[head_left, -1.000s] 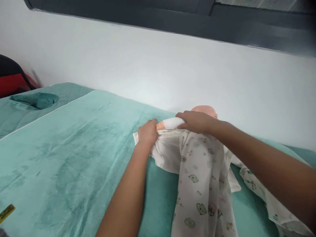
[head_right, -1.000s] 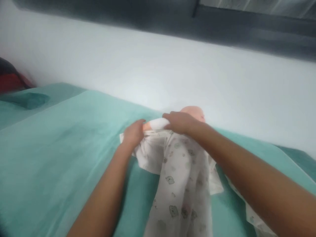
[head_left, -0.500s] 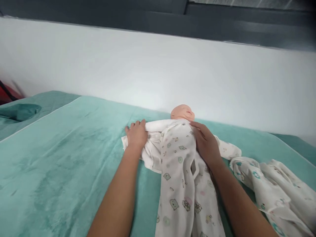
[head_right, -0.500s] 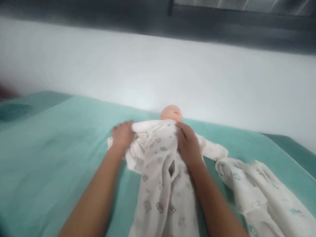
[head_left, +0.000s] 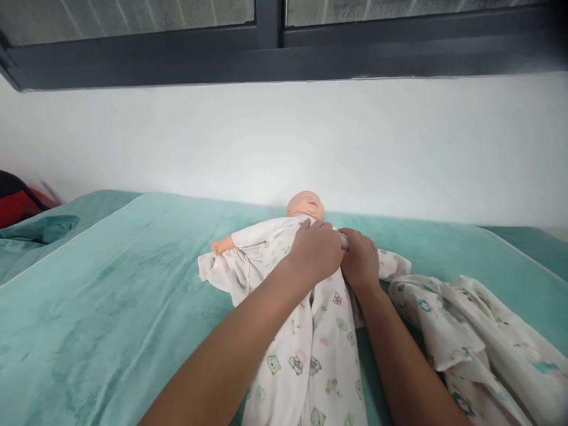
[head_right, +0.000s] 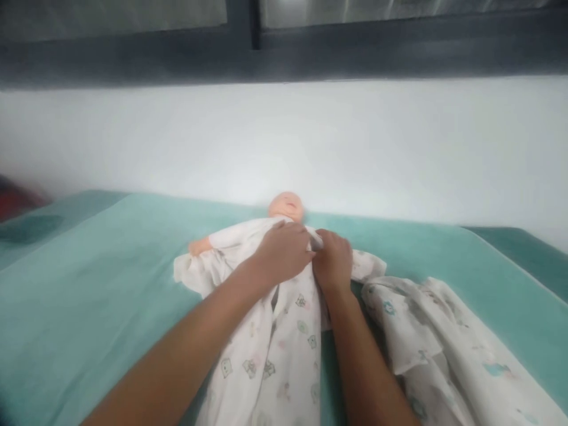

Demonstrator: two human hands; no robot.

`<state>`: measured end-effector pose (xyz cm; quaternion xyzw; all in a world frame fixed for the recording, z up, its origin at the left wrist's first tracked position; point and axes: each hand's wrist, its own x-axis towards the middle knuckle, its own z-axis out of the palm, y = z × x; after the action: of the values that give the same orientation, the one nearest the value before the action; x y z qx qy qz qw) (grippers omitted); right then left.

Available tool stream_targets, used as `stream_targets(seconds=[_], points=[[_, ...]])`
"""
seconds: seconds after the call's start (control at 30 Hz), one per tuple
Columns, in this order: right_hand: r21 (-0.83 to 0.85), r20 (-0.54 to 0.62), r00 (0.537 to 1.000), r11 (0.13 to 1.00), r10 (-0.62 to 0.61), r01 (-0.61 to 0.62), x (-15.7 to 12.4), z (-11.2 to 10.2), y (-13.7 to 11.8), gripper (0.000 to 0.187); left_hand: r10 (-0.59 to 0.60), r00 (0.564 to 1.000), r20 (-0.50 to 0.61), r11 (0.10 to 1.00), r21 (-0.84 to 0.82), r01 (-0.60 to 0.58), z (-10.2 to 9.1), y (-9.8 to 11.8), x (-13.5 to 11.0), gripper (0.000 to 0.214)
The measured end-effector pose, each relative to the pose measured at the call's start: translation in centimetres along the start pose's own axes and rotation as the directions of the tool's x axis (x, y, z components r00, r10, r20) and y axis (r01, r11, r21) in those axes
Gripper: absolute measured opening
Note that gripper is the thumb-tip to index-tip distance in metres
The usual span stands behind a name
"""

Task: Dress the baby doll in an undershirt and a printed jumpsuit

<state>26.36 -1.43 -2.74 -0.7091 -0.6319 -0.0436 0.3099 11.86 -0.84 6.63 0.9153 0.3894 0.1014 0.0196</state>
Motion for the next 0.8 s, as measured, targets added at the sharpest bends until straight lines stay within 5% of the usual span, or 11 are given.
stream_targets(seconds=[0.17,0.47,0.53,0.7,0.8], points=[[0.088,-0.001,0.998,0.995,0.055,-0.055,0.0,-0.9,-0.1,0.032,-0.034,0.973,0.229,0.984,0.178,-0.008,1.5,1.7,4.5,0.022],[0.148,0.045,0.998,0.988,0.045,-0.051,0.6,-1.0,1.4,0.045,-0.18,0.933,0.311,0.958,0.27,0.095,4.1,2.6,7.2,0.042],[0.132,0.089,0.995,0.99,0.039,-0.05,0.8,-1.1,1.7,0.048,-0.184,0.933,0.31,0.956,0.278,0.096,3.9,2.6,7.1,0.043],[0.163,0.078,0.945,0.931,0.318,-0.327,1.1,-1.8,1.8,0.04,-0.131,0.953,0.274,0.958,0.283,0.051,1.7,1.8,6.1,0.041],[0.236,0.058,0.927,0.898,0.369,-0.372,1.3,-2.0,2.1,0.037,-0.127,0.956,0.263,0.955,0.294,0.046,0.5,1.0,5.4,0.04]])
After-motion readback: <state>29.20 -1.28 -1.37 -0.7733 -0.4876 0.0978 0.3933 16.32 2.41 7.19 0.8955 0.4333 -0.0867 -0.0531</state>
